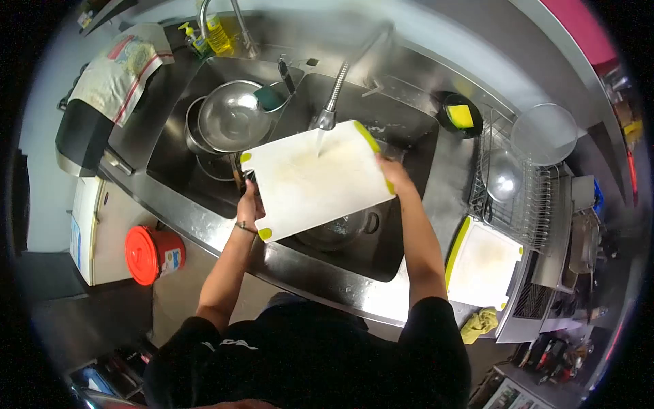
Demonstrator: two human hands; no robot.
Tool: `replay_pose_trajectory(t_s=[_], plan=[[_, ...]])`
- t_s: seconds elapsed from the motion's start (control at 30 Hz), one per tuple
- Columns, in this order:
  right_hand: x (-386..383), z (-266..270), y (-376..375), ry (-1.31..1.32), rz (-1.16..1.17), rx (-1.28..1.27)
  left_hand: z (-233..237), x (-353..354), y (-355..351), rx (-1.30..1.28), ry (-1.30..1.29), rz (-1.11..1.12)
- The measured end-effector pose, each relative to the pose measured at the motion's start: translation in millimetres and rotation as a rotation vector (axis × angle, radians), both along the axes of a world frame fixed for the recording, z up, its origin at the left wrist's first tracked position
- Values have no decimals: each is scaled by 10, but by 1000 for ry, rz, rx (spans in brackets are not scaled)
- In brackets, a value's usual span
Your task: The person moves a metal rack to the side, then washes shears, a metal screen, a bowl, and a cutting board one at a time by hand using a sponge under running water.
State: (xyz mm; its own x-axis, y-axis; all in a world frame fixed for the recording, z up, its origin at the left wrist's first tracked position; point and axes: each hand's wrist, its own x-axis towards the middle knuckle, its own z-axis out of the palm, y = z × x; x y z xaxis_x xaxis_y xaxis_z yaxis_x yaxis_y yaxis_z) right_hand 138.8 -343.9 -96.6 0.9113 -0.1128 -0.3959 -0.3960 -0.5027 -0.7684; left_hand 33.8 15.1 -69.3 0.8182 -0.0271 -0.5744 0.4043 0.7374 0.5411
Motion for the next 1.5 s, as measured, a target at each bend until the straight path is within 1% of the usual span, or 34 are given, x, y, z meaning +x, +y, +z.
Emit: replay_pose_trajectory(t_s=[0.03,0.07,0.13,0.17,0.2,0.23,0.27,0.33,0.37,0.4,0.43,0.47,0.5,0.57,0.6,0.67,0.7,0.77,0.8,0.87,0.9,0.93,0.97,1.0,1.07,1.1,1.17,1.2,1.27,1.33,1.37,1.43,1.47,1.5], plan=[[-33,66,-90,20,-33,286,-223,90,20,66,-21,-62],[-45,155,-205,-21,-103,299,-445,164,-1,158,12,-62],[-296,924,-101,-181,-176,21,-532,293,-193,339,49,-79],[-353,1075,-166,-184,-181,12,-572,351,-319,378,66,-99],[-416,1177,-259,-288,-186,-102,-304,343,-477,455,126,-143],[-489,1277,-319,-391,-189,-217,-381,439,-602,323,176,-184],[-580,1387,-352,-388,-195,-226,-456,501,-732,339,289,-269],[-771,1569,-399,-593,-194,-306,-1181,648,-775,47,97,-557],[-880,1593,-447,-632,-171,-363,-1058,656,-914,40,92,-563],[-1013,1616,-467,-631,-174,-373,-773,623,-1115,-167,85,-472],[-1133,1643,-471,-623,-191,-287,-512,616,-1220,-370,75,-377],[-1250,1659,-474,-613,-206,-199,-332,614,-1216,-373,73,-381],[-1396,1668,-507,-611,-207,-203,-184,597,-1199,-416,130,-379],[-1604,1680,-613,-568,-181,67,-153,632,-1158,-457,191,-378],[-1624,1668,-642,-564,-187,67,-202,707,-1111,-519,117,-434],[-1695,1632,-702,-643,-42,119,-286,876,-1007,-618,4,-523],[-1649,1562,-751,-703,85,165,-387,961,-959,-122,-436,-600],[-1550,1310,-793,-721,98,98,-309,1115,-753,-123,-605,-648],[-1501,1155,-788,-731,125,38,-166,1185,-559,-615,-308,-631],[-1407,818,-689,-718,110,139,-537,1406,-132,-476,-347,-640],[-1347,521,-628,-720,100,141,-392,1385,-88,-694,-447,-677],[-1278,176,-557,-680,-44,490,154,1185,-238,-303,-446,-577],[-1224,-42,-469,-625,-189,838,261,1142,-197,-233,-474,-592],[-1185,-114,-370,-576,-160,1016,339,1109,-158,-163,-503,-607],[-1057,-170,-160,-425,-204,718,449,964,-116,-90,-525,-638],[-981,-245,-40,-428,-208,727,435,908,-92,-54,-523,-604],[-873,-463,262,-543,-38,3,500,757,-89,-11,-504,-533],[-884,-287,532,-418,-46,-296,505,689,-75,-4,-502,-537],[-797,-205,875,-369,13,-383,511,573,-29,28,-504,-479],[-697,-164,1183,-399,103,-290,473,472,-34,43,-503,-447],[-637,-137,1318,-400,101,-290,442,423,-38,74,-499,-411],[-510,-89,1491,-549,394,-207,426,316,-59,118,-488,-349],[-441,-69,1448,-551,387,-207,400,258,-53,119,-490,-356],[-344,-66,1373,-471,371,-186,357,203,-47,116,-476,-326]])
